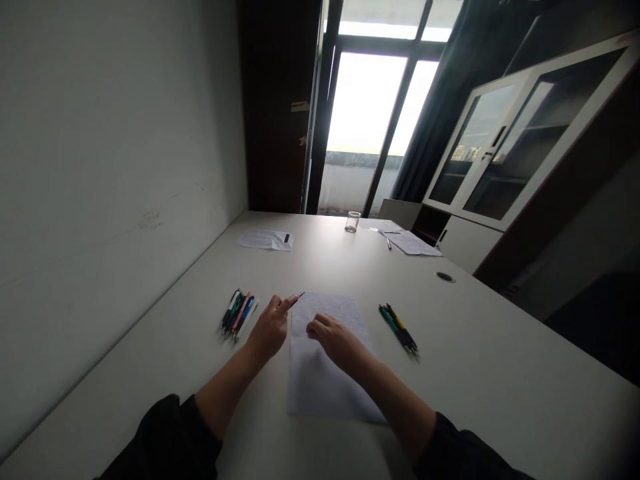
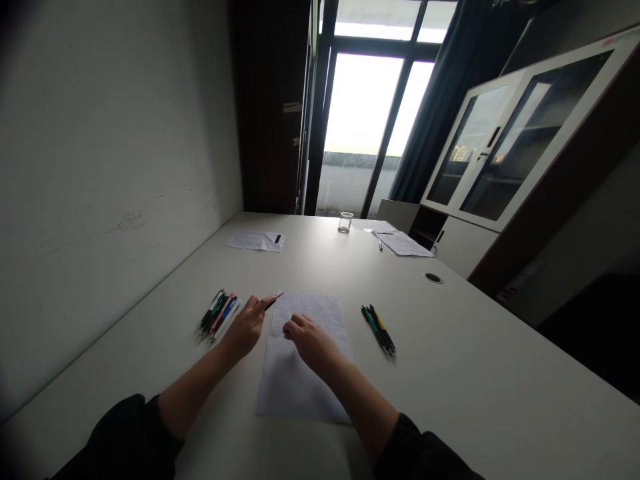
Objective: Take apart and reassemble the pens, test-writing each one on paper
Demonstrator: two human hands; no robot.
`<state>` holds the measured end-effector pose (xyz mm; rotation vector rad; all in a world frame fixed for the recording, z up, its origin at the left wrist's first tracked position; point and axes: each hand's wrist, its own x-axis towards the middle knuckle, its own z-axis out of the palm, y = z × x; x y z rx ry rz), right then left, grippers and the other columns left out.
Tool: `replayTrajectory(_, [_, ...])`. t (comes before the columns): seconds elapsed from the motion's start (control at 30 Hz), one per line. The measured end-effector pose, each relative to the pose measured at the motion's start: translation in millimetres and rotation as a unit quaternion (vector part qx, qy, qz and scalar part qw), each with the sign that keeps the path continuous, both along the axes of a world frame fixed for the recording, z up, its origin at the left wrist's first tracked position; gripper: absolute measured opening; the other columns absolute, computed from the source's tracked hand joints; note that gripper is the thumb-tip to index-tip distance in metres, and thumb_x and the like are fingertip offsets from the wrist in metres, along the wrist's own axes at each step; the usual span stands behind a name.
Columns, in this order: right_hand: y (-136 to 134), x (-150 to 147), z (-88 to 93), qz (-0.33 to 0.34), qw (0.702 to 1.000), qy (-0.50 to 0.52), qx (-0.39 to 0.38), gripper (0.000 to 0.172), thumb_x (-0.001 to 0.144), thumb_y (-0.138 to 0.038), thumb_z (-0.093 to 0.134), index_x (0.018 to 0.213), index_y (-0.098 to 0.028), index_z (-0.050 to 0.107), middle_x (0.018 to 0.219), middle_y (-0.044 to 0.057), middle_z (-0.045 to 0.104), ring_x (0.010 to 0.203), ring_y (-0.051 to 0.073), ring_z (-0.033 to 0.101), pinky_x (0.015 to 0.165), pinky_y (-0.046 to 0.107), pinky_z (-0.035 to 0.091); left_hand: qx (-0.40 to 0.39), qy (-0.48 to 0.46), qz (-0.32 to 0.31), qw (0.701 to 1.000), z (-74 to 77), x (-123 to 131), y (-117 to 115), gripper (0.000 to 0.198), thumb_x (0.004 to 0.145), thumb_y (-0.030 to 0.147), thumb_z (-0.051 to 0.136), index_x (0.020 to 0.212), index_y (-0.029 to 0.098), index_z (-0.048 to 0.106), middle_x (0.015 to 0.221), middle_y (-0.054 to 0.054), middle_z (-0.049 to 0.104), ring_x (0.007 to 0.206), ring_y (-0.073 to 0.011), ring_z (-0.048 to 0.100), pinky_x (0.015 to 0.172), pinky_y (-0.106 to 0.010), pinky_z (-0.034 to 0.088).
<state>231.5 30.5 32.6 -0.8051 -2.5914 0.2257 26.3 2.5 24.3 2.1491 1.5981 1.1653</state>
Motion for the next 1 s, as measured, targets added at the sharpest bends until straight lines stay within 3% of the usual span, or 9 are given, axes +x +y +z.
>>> replayTrajectory(0.27, [-1,-10,-4.0,0.029,0.996,-0.078,0.026,0.025,0.089,0.0,0.049,0.096,-0.017,0.067,0.097,0.008,0.059,0.093,0.02,0.054,0.083,0.031,0.048,0.004,0.002,0.016,1.0,-4.3,0,2,0.053,0.089,0.005,0.034,0.136,0.026,0.049,0.098,-0.005,0.048,0.078,-0.0148,0.05,0.079,-0.027,0.047])
replayTrajectory(0.57, [0,-5,-5.4,0.033,0.999,-0.015,0.006,0.03,0.091,-0.006,0.051,0.112,-0.021,0.067,0.101,0.009,0.063,0.096,0.023,0.058,0.085,0.035,0.05,-0.016,0.006,0.012,1.0,0.4,0,-2,0.053,0.09,0.006,0.033,0.136,0.027,0.048,0.098,-0.005,0.049,0.076,-0.0144,0.05,0.074,-0.026,0.048])
replayTrajectory(0.73, [6,8,1.6,-0.042,0.996,0.073,-0.03,0.017,0.096,-0.021,0.052,0.103,-0.021,0.068,0.095,0.007,0.066,0.085,0.019,0.063,0.079,0.032,0.051,-0.021,0.033,-0.024,0.999,0.9,3,-5,0.054,0.09,0.005,0.035,0.137,0.03,0.047,0.1,-0.004,0.051,0.077,-0.0138,0.052,0.074,-0.025,0.049])
replayTrajectory(0.9, [19,26,0.5,-0.132,0.97,0.185,-0.082,0.019,0.095,-0.033,0.054,0.1,-0.02,0.066,0.087,0.005,0.067,0.07,0.016,0.064,0.068,0.03,0.053,-0.039,0.062,-0.05,0.996,-0.5,7,-7,0.05,0.092,0.007,0.038,0.134,0.03,0.049,0.107,-0.004,0.054,0.083,-0.0136,0.057,0.073,-0.024,0.051])
replayTrajectory(1.0, [24,31,-3.8,-0.142,0.953,0.232,-0.137,0.026,0.092,-0.038,0.056,0.108,-0.02,0.065,0.085,0.004,0.067,0.066,0.015,0.064,0.063,0.028,0.055,-0.031,0.07,-0.068,0.995,-1.5,8,-6,0.047,0.092,0.008,0.04,0.133,0.031,0.05,0.112,-0.004,0.055,0.094,-0.0153,0.059,0.08,-0.027,0.052])
